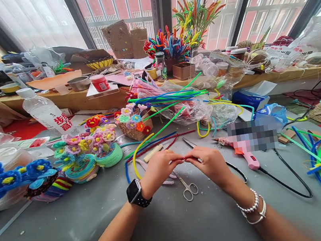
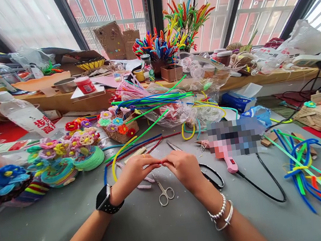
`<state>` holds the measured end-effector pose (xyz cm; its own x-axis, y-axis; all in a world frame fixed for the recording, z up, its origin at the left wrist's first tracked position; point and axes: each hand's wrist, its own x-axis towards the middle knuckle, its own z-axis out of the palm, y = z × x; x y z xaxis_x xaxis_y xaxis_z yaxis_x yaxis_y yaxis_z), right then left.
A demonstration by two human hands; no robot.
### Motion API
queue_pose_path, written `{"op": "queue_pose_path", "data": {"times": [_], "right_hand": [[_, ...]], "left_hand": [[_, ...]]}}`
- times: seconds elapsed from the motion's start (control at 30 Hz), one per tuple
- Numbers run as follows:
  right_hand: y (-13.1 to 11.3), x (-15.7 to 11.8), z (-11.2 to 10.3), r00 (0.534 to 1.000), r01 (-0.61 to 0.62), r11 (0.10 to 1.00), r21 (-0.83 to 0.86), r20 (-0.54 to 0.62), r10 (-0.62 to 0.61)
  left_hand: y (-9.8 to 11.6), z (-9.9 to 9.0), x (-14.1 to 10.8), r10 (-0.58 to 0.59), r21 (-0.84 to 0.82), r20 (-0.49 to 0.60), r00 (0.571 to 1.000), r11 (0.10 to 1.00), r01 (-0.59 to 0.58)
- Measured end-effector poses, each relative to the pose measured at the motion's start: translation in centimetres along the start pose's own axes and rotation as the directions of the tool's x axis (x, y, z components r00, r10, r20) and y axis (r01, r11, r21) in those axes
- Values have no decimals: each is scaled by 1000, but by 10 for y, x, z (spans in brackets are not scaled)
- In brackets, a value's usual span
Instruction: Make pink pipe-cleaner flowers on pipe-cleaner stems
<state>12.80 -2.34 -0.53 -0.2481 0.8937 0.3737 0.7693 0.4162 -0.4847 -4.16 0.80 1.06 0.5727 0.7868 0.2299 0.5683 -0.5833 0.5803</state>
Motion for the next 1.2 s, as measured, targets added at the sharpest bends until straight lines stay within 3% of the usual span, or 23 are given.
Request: {"op": "queue_pose_path", "data": {"times": [0.13, 0.27, 0.37, 0.5, 0.63, 0.77, 0.9, 1.03, 1.2], "right_hand": [[2, 3, -7, 988, -119, 964, 239, -72, 140], [5, 7, -9, 961, -240, 843, 481, -4, 277], [4, 6, -6, 955, -265, 799, 540, 29, 296], [-4, 3, -3, 987, -113, 897, 428, -58, 152], [-13, 0, 1, 994, -3, 939, 343, -104, 41], [-17, -3, 11, 1000, 7, 977, 212, -22, -2], [-22, -5, 26, 983, 123, 992, 11, 134, -124], [-28, -8, 38, 972, 160, 983, -94, 186, -141], [-32, -8, 44, 974, 150, 979, -136, 187, -123]], "left_hand": [[-2, -3, 1, -107, -175, -15, 994, 979, 102], [-4, -4, 1, -193, -335, 38, 981, 922, 194], [-2, -4, -1, -185, -363, 120, 975, 906, 217], [3, -7, -3, -44, -308, 228, 973, 945, 115], [-1, -13, -3, 30, -320, 218, 975, 946, 43], [-17, -22, -1, -66, -384, 86, 994, 918, 94], [-29, -33, 2, -217, -449, -65, 974, 878, 166], [-33, -38, 2, -210, -348, -129, 969, 925, 154], [-31, -38, -1, -165, -150, -100, 981, 977, 149]]}}
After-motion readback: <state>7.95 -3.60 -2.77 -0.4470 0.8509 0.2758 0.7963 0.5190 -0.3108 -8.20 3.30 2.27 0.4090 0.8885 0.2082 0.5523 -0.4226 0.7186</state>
